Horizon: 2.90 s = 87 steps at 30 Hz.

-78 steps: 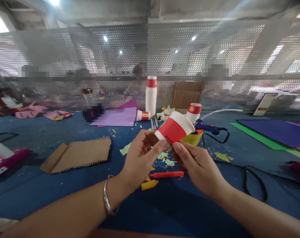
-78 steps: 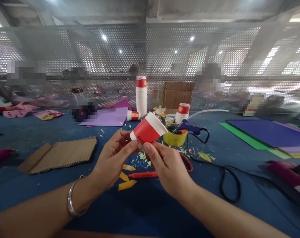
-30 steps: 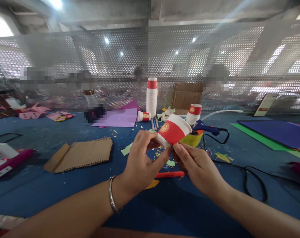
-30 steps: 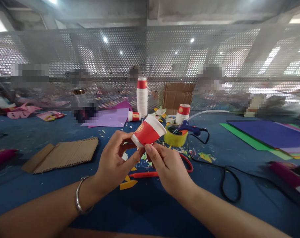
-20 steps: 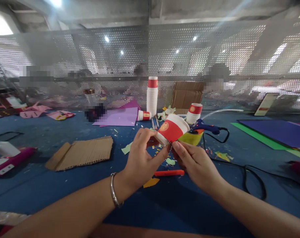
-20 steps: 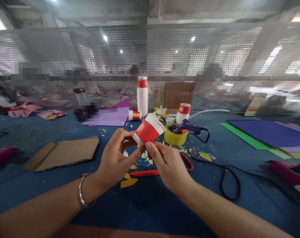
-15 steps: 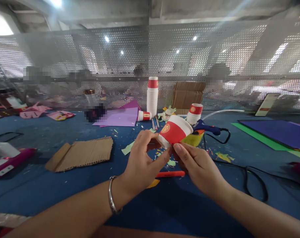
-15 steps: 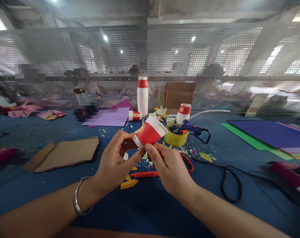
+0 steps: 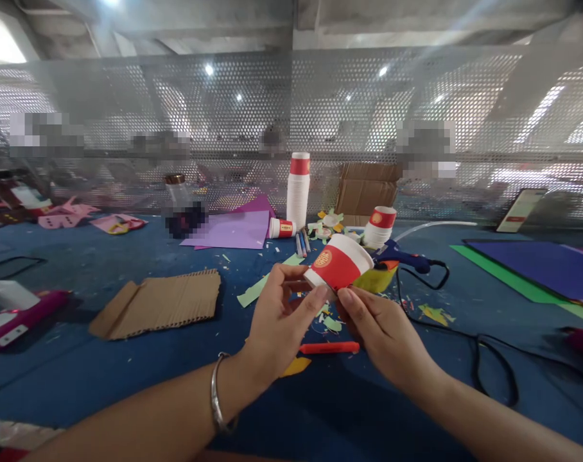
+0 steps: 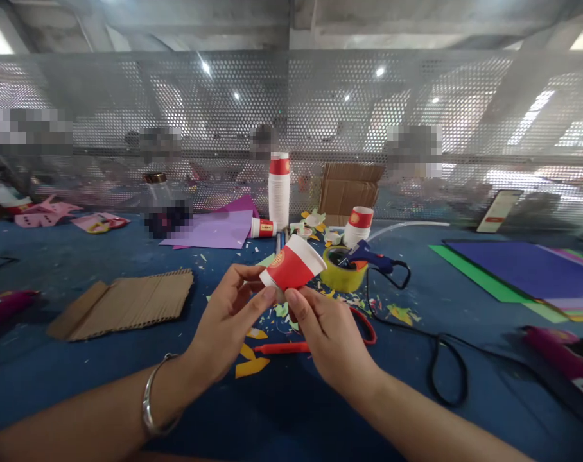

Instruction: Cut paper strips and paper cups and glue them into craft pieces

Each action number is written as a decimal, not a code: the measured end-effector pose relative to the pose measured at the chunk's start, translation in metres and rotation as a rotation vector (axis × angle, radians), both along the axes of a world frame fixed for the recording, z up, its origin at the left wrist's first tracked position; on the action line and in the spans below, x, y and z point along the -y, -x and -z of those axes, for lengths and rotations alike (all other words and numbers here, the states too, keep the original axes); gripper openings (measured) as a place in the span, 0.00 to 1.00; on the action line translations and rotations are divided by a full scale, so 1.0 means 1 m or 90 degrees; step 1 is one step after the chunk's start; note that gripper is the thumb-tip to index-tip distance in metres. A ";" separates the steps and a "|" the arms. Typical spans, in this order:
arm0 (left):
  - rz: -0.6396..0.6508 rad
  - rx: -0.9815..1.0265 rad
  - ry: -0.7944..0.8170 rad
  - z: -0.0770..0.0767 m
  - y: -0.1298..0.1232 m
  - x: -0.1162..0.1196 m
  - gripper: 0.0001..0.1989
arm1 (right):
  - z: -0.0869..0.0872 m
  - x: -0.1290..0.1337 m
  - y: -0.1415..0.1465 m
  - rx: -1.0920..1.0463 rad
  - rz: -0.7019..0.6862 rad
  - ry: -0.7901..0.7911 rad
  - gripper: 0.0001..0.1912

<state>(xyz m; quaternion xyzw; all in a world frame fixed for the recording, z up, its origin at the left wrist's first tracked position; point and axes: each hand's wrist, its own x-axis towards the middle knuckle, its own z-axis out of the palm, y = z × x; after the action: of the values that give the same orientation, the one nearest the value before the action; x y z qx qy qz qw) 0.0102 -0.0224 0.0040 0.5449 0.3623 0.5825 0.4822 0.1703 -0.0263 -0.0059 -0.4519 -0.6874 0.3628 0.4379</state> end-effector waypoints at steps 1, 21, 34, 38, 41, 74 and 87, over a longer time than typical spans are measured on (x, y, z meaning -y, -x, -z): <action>-0.004 0.010 0.016 0.000 0.000 0.000 0.18 | 0.000 0.000 0.000 0.001 -0.001 0.000 0.24; -0.058 0.000 0.020 0.002 0.007 -0.012 0.20 | 0.005 -0.009 0.003 0.032 -0.014 0.053 0.24; -0.033 -0.049 -0.048 0.017 0.003 -0.004 0.19 | 0.003 -0.005 0.005 -0.003 0.004 0.027 0.24; -0.042 -0.031 -0.056 0.015 0.001 -0.001 0.21 | 0.008 -0.004 0.005 -0.034 -0.004 0.046 0.23; -0.058 -0.008 -0.041 0.008 0.002 -0.001 0.21 | 0.007 -0.003 0.005 -0.047 -0.004 0.050 0.23; -0.070 -0.045 0.002 -0.003 0.004 -0.001 0.22 | 0.002 -0.005 0.000 0.050 0.008 -0.029 0.25; 0.008 0.027 0.086 -0.005 0.007 -0.008 0.22 | 0.001 -0.006 -0.002 0.104 0.004 -0.081 0.23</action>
<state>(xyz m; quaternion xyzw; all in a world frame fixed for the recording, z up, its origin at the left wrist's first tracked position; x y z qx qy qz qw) 0.0033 -0.0144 0.0086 0.5008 0.3874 0.5651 0.5289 0.1726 -0.0205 -0.0066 -0.4537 -0.7408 0.2791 0.4092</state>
